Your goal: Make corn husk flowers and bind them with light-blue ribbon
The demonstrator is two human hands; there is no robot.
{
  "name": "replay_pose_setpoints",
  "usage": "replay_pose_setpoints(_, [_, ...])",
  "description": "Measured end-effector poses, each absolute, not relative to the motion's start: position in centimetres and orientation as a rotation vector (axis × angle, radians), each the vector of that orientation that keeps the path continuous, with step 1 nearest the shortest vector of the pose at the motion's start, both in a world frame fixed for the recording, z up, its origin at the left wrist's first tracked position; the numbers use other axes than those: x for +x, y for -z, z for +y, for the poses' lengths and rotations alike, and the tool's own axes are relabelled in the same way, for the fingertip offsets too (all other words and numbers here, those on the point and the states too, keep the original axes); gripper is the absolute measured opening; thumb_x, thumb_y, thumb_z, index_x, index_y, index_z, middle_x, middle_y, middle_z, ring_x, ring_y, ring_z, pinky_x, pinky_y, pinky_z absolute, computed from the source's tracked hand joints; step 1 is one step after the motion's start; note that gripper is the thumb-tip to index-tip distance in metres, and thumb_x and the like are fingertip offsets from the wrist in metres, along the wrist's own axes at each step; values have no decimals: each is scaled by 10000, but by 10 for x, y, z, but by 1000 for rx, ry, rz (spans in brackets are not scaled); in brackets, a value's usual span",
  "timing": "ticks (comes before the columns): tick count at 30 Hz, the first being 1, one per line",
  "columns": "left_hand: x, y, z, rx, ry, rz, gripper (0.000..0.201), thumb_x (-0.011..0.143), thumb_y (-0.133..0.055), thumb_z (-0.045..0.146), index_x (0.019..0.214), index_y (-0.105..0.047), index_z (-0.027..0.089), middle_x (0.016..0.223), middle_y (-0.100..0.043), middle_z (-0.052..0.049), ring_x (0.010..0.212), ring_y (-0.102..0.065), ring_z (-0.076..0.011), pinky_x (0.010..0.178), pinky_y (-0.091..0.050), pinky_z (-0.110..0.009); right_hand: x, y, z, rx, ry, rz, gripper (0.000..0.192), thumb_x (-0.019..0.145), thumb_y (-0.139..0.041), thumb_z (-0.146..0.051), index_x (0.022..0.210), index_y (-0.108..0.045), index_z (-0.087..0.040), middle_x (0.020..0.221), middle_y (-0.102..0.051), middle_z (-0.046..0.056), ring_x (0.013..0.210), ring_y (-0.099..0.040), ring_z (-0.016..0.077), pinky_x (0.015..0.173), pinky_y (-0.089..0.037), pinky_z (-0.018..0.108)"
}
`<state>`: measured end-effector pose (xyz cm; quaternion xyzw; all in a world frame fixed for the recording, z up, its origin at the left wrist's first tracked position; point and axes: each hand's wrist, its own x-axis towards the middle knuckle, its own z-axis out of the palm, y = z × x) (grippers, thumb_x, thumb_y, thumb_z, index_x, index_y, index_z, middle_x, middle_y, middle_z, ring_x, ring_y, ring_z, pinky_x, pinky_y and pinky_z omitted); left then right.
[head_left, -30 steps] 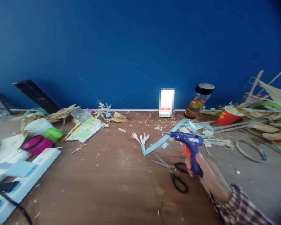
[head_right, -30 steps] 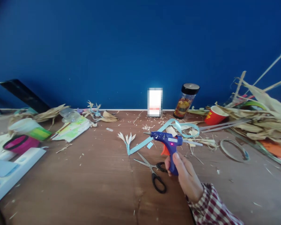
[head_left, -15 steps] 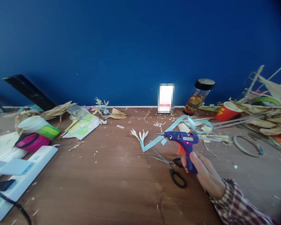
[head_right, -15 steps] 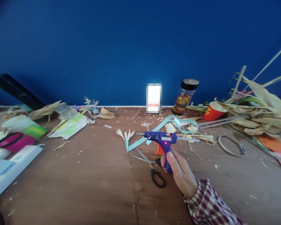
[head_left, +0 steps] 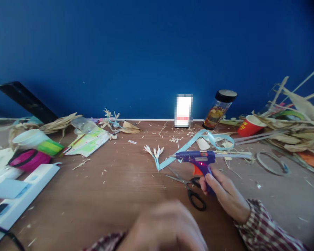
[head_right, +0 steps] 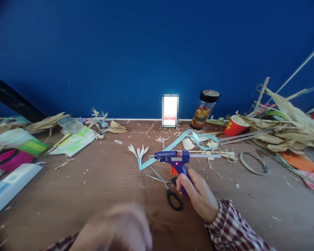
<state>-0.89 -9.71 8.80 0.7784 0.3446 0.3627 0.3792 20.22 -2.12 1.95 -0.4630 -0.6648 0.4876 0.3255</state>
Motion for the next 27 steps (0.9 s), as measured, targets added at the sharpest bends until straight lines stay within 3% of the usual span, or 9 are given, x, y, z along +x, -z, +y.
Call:
replay_pose_setpoints(5, [-63, -32, -42, 2193, -906, 1622, 160, 827, -445, 232, 828, -601, 195, 807, -632, -47, 768, -580, -167, 711, -476, -327, 198, -36, -15, -1199, -1216, -1878, 357, 901, -288, -396, 665, -468, -198, 614, -480, -4, 562, -450, 124, 545, -371, 247])
replay_pose_setpoints(8, [-79, -7, -24, 2366, -964, 1543, 181, 816, -455, 190, 927, -599, 196, 976, -631, -70, 939, -554, -183, 833, -446, -361, 191, -41, -12, -1230, -1198, -1899, 402, 908, -258, -397, 639, -481, -199, 598, -485, -1, 549, -448, 125, 536, -356, 245])
replay_pose_setpoints(12, [-83, 3, -21, 2435, -955, 1449, 234, 811, -459, 162, 992, -599, 213, 1086, -613, -77, 1016, -535, -185, 875, -435, -370, 182, -34, -11, -1266, -1175, -1937, 424, 908, -263, -400, 613, -485, -192, 568, -477, -10, 532, -447, 120, 522, -338, 238])
replay_pose_setpoints(27, [-87, 7, -21, 2566, -736, 1447, 278, 814, -464, 174, 1054, -588, 237, 1139, -611, -25, 1089, -498, -179, 932, -413, -368, 176, -22, -12, -1318, -1170, -2016, 421, 896, -307, -400, 583, -473, -174, 547, -476, -26, 516, -444, 99, 505, -326, 209])
